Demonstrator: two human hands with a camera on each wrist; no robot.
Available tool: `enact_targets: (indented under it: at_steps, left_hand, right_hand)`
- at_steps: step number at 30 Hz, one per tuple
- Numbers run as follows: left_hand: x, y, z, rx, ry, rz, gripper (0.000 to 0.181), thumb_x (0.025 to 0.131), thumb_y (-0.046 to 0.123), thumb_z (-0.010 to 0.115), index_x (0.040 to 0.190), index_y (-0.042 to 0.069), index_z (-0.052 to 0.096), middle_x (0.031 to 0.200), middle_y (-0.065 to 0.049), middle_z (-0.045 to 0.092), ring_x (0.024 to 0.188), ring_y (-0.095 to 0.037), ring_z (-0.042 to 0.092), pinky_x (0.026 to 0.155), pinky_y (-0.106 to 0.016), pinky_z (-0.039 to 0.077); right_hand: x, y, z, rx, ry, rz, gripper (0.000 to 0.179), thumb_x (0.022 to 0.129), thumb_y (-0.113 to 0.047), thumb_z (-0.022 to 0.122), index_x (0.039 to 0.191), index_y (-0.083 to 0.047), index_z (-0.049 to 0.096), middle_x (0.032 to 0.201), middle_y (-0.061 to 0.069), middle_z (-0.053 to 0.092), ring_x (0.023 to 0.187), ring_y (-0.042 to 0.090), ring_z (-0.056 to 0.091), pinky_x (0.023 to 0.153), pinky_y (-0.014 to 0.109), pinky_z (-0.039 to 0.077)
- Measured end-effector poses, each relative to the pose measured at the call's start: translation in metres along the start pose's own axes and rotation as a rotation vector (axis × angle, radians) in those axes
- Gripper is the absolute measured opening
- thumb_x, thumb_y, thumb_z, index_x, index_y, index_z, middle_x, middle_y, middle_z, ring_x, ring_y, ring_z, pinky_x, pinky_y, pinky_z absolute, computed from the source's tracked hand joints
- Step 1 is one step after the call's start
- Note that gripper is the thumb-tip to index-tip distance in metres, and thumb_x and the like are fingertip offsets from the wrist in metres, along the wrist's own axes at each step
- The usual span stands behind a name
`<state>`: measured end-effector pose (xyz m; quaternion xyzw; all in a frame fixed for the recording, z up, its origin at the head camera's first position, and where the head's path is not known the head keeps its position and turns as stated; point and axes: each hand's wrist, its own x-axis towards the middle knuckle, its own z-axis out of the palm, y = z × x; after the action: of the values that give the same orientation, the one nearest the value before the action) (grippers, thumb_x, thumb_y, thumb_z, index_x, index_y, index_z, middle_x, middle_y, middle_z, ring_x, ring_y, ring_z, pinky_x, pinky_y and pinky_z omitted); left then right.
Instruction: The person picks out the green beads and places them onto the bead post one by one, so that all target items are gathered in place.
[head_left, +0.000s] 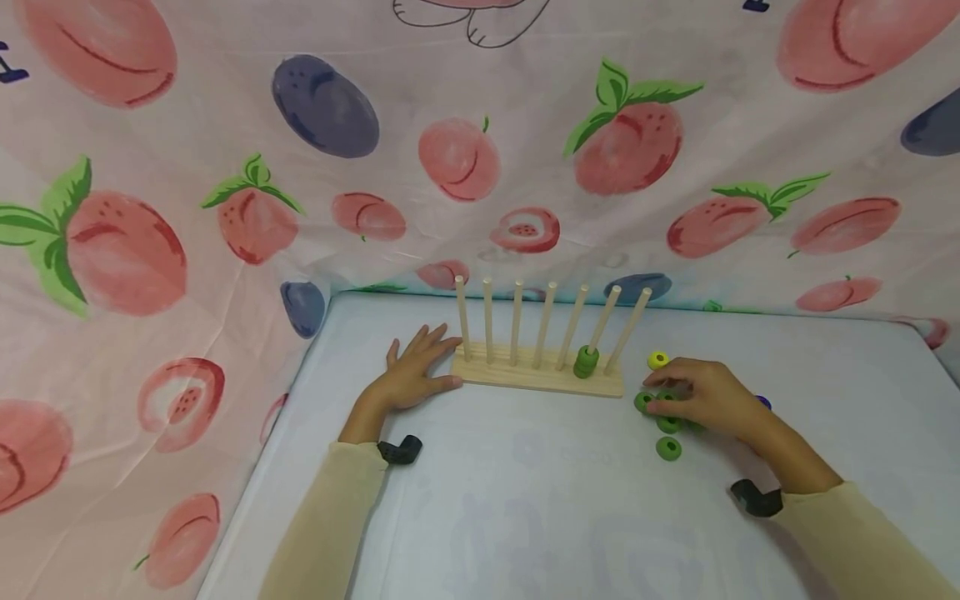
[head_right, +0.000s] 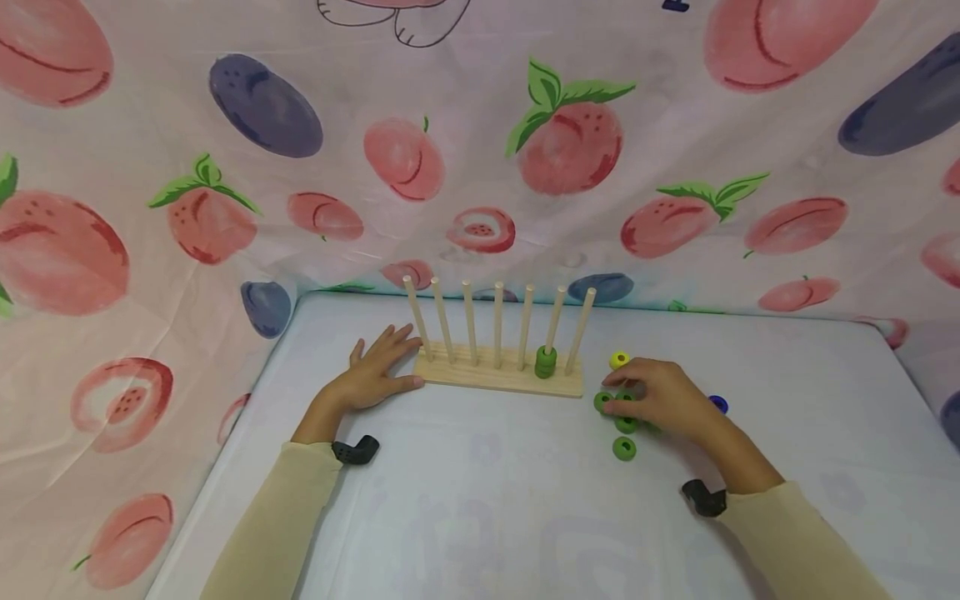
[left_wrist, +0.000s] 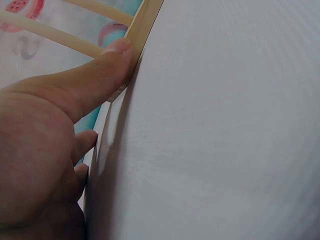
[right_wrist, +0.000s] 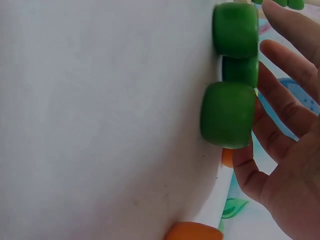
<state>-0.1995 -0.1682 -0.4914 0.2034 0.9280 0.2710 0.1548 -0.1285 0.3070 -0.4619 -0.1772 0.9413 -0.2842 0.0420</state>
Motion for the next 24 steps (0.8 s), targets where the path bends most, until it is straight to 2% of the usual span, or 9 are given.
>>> enact_targets:
  at_steps: [7, 18, 24]
  left_hand:
    - [0.0001, 0.0005, -0.0006, -0.010, -0.007, 0.002, 0.075, 0.094, 0.055, 0.067, 0.159, 0.031, 0.037, 0.174, -0.001, 0.012, 0.161, -0.029, -0.006, 0.119, -0.067, -0.016]
    - [0.0002, -0.0004, 0.0002, -0.006, -0.011, -0.005, 0.075, 0.095, 0.057, 0.065, 0.159, 0.032, 0.036, 0.174, 0.001, 0.011, 0.161, -0.028, -0.006, 0.120, -0.066, -0.015]
    - [0.0006, -0.0005, 0.0003, -0.002, -0.005, -0.004, 0.075, 0.095, 0.057, 0.065, 0.159, 0.031, 0.037, 0.174, 0.001, 0.012, 0.161, -0.028, -0.005, 0.120, -0.066, -0.015]
  right_hand:
    - [0.0002, 0.0010, 0.0029, -0.029, -0.052, 0.024, 0.042, 0.080, -0.050, 0.084, 0.110, -0.022, 0.077, 0.104, -0.009, 0.072, 0.096, 0.011, 0.061, 0.082, 0.029, 0.051]
    - [-0.0003, 0.0018, 0.0047, -0.053, -0.029, 0.014, 0.033, 0.081, -0.046, 0.085, 0.104, -0.024, 0.077, 0.101, -0.009, 0.071, 0.092, 0.011, 0.058, 0.079, 0.030, 0.049]
    - [-0.0030, -0.0018, 0.0005, -0.052, 0.004, -0.004, 0.030, 0.082, -0.041, 0.085, 0.104, -0.023, 0.076, 0.100, -0.009, 0.071, 0.093, 0.013, 0.064, 0.079, 0.034, 0.054]
